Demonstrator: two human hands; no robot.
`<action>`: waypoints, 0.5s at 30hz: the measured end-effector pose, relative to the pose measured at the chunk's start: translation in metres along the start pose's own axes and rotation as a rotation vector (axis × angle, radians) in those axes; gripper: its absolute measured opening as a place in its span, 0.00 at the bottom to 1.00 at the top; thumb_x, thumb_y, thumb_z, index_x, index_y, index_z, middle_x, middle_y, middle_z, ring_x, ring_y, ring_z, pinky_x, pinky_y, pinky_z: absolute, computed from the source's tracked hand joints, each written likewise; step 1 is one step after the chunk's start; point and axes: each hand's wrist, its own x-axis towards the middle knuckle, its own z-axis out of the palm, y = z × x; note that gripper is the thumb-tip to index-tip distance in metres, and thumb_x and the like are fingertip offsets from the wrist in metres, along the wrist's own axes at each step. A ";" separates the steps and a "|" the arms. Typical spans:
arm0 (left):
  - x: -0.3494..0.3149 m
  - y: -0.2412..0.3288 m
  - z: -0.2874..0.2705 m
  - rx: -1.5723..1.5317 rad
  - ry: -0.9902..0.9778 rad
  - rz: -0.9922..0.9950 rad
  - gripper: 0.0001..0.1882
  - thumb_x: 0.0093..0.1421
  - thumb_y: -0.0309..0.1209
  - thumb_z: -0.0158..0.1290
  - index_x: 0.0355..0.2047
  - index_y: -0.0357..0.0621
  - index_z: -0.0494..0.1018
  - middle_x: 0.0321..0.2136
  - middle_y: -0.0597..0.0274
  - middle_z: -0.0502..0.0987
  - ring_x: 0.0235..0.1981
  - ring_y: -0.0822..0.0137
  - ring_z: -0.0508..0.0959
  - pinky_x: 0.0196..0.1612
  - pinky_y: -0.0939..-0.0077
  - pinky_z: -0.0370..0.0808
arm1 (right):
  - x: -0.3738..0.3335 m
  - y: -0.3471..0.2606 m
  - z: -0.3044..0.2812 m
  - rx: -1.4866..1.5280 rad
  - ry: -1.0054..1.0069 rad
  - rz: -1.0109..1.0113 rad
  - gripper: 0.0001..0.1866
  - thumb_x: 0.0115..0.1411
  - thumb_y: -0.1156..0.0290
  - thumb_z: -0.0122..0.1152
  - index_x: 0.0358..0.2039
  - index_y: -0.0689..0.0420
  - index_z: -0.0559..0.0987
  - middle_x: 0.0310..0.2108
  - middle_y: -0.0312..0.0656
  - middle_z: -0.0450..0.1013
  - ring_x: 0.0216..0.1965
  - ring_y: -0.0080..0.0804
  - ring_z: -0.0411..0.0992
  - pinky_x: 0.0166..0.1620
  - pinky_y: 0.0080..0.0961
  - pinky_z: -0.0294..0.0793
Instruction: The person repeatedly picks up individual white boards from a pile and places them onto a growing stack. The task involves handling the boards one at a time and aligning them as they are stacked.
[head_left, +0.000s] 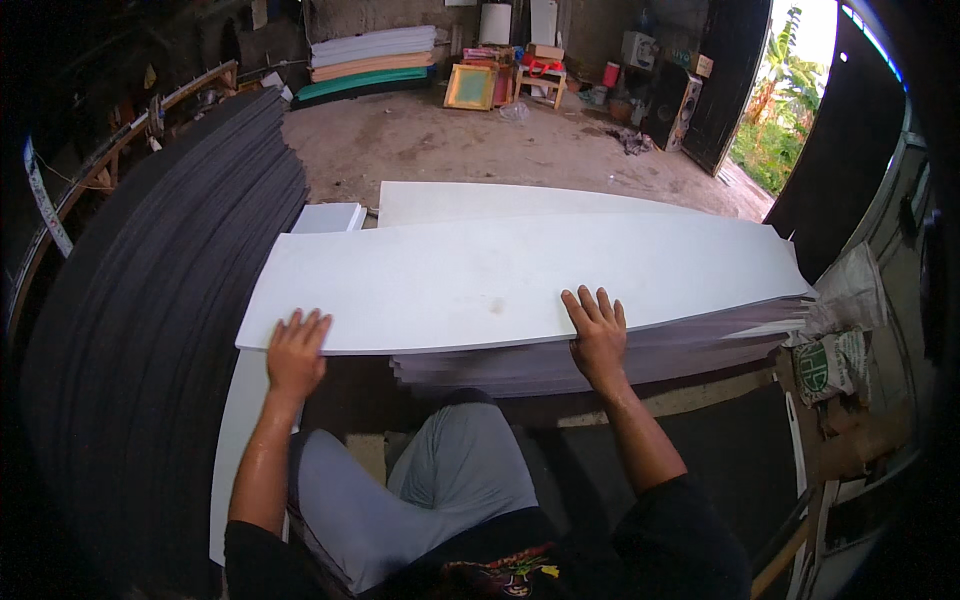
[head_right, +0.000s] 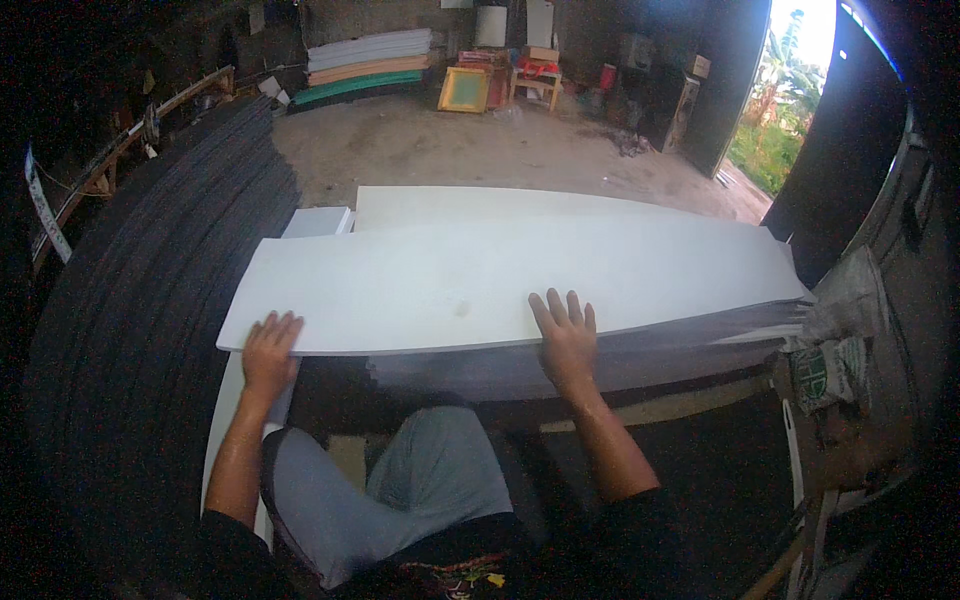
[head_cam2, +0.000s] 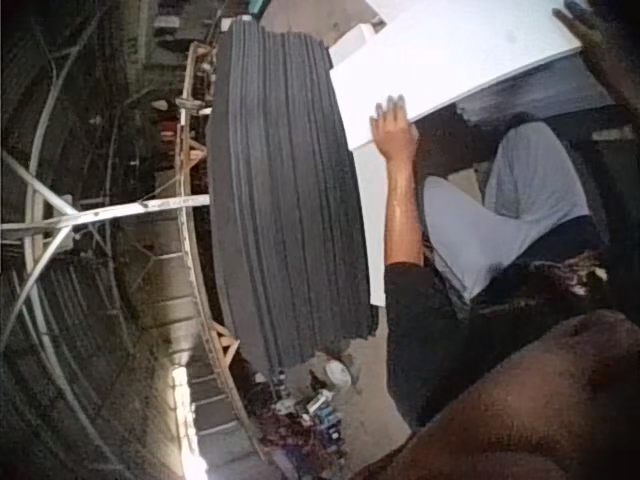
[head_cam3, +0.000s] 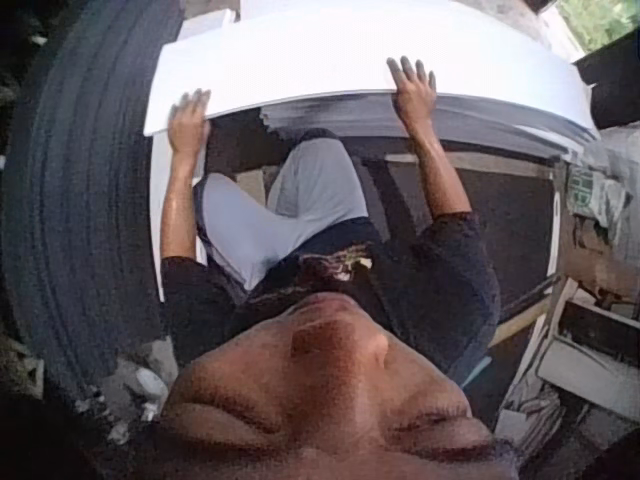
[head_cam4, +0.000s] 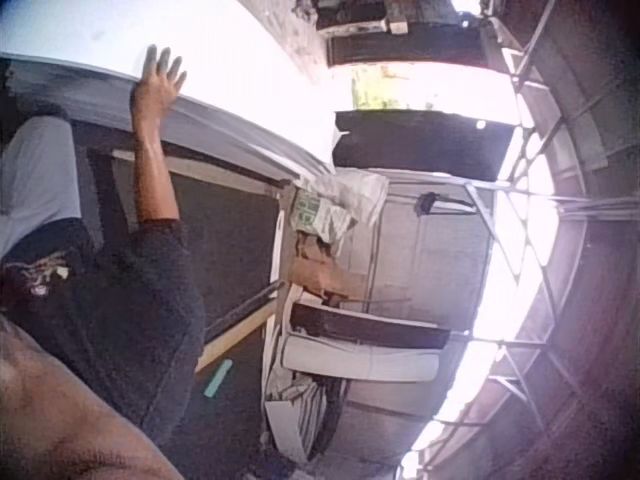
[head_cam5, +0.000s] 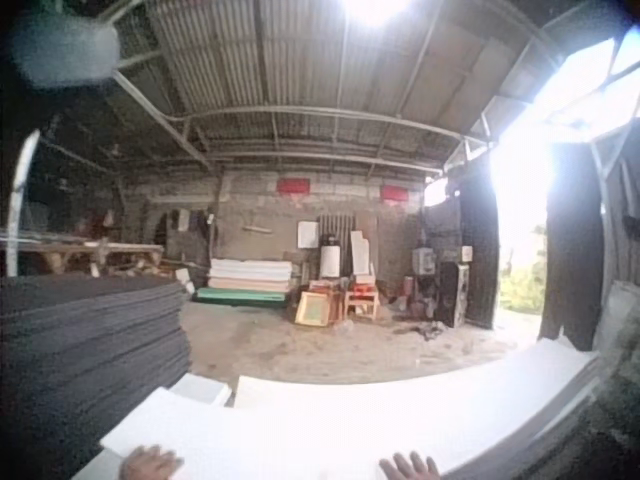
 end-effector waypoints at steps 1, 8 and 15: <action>0.005 0.019 -0.001 -0.035 0.000 0.036 0.45 0.46 0.30 0.69 0.68 0.55 0.69 0.66 0.57 0.72 0.68 0.46 0.71 0.69 0.41 0.66 | 0.002 -0.004 0.001 0.051 0.032 0.028 0.36 0.53 0.80 0.65 0.64 0.43 0.76 0.63 0.45 0.74 0.66 0.58 0.68 0.65 0.65 0.66; 0.031 0.121 -0.028 -0.152 0.092 -0.023 0.45 0.42 0.22 0.70 0.64 0.58 0.74 0.63 0.60 0.76 0.67 0.47 0.72 0.66 0.43 0.71 | -0.006 -0.063 -0.009 0.144 0.074 -0.125 0.37 0.48 0.81 0.62 0.61 0.43 0.80 0.60 0.42 0.78 0.65 0.54 0.72 0.65 0.58 0.69; -0.028 0.065 -0.052 -0.100 0.106 -0.084 0.40 0.42 0.18 0.64 0.59 0.59 0.80 0.59 0.61 0.81 0.63 0.50 0.77 0.63 0.46 0.73 | -0.044 0.043 -0.026 0.105 0.121 -0.128 0.39 0.40 0.89 0.63 0.58 0.55 0.81 0.57 0.48 0.79 0.62 0.49 0.75 0.64 0.49 0.72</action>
